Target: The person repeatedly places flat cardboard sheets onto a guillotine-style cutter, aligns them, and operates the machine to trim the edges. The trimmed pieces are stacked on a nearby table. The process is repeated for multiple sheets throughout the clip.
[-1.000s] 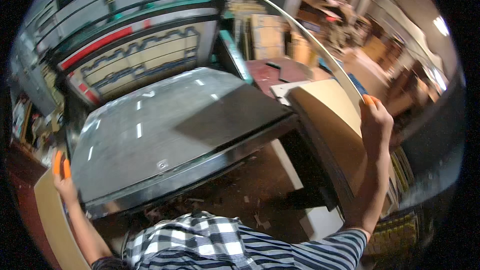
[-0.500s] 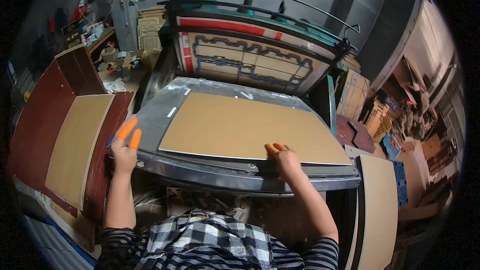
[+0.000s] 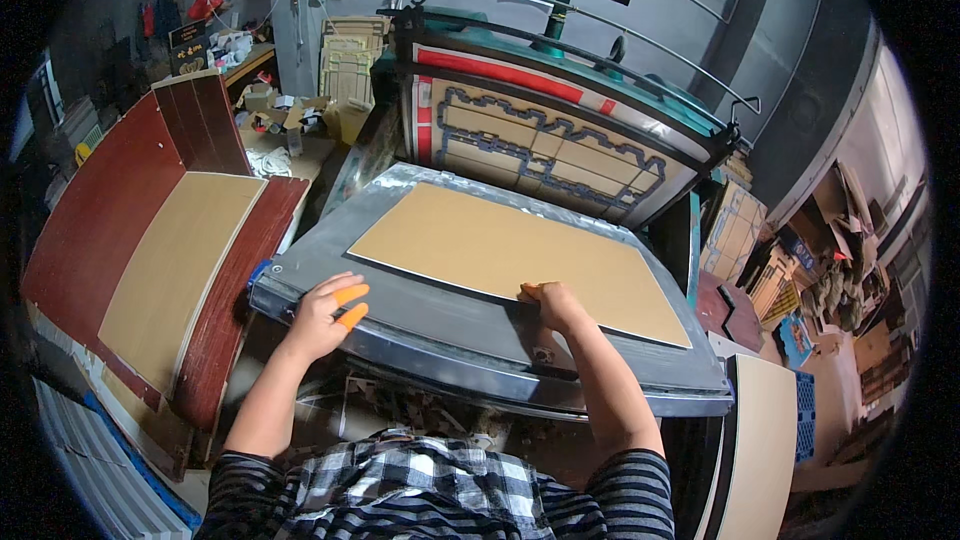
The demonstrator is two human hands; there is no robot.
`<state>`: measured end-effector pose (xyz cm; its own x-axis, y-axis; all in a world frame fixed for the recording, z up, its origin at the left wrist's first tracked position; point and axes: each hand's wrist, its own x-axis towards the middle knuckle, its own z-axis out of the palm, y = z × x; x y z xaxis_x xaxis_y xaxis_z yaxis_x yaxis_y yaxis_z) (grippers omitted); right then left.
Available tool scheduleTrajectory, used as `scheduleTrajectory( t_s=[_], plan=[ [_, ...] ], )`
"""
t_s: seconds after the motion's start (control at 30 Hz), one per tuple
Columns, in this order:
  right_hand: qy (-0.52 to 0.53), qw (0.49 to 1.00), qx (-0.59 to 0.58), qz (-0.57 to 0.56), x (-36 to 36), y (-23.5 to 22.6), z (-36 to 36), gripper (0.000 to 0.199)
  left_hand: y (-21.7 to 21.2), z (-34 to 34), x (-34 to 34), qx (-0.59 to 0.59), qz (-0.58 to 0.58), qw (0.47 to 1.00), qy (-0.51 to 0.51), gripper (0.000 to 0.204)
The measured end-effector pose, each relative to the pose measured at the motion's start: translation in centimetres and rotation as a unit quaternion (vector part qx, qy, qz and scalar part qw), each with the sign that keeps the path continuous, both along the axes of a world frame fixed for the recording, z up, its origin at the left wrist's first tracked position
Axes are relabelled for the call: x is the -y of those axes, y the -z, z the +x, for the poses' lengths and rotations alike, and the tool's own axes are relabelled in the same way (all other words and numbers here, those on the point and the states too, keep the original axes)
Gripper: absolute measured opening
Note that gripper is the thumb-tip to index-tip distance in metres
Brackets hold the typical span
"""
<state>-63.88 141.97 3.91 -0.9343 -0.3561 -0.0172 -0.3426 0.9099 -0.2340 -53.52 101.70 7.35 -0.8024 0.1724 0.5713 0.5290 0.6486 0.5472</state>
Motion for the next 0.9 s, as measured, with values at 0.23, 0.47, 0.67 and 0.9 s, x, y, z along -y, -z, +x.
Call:
scheduleTrajectory(
  t_s=[0.23,0.47,0.67,0.9],
  plan=[
    [0.007,0.988,0.099,0.115,0.3,-1.8,-2.7,0.054,0.3,-3.7,-5.1,0.058,-0.184,0.98,0.056,0.038],
    [0.06,0.971,0.222,-0.065,-0.7,-1.9,-5.1,0.037,0.1,-7.4,-11.9,0.16,-0.345,0.918,0.111,0.065],
    [0.074,0.972,0.195,-0.108,1.0,1.7,-4.1,0.057,0.8,-9.1,-13.4,0.276,-0.366,0.884,0.088,0.077],
    [0.091,0.987,0.129,-0.041,0.6,0.5,-1.9,0.061,1.5,-9.3,-14.6,0.307,-0.384,0.868,0.068,0.079]
  ],
)
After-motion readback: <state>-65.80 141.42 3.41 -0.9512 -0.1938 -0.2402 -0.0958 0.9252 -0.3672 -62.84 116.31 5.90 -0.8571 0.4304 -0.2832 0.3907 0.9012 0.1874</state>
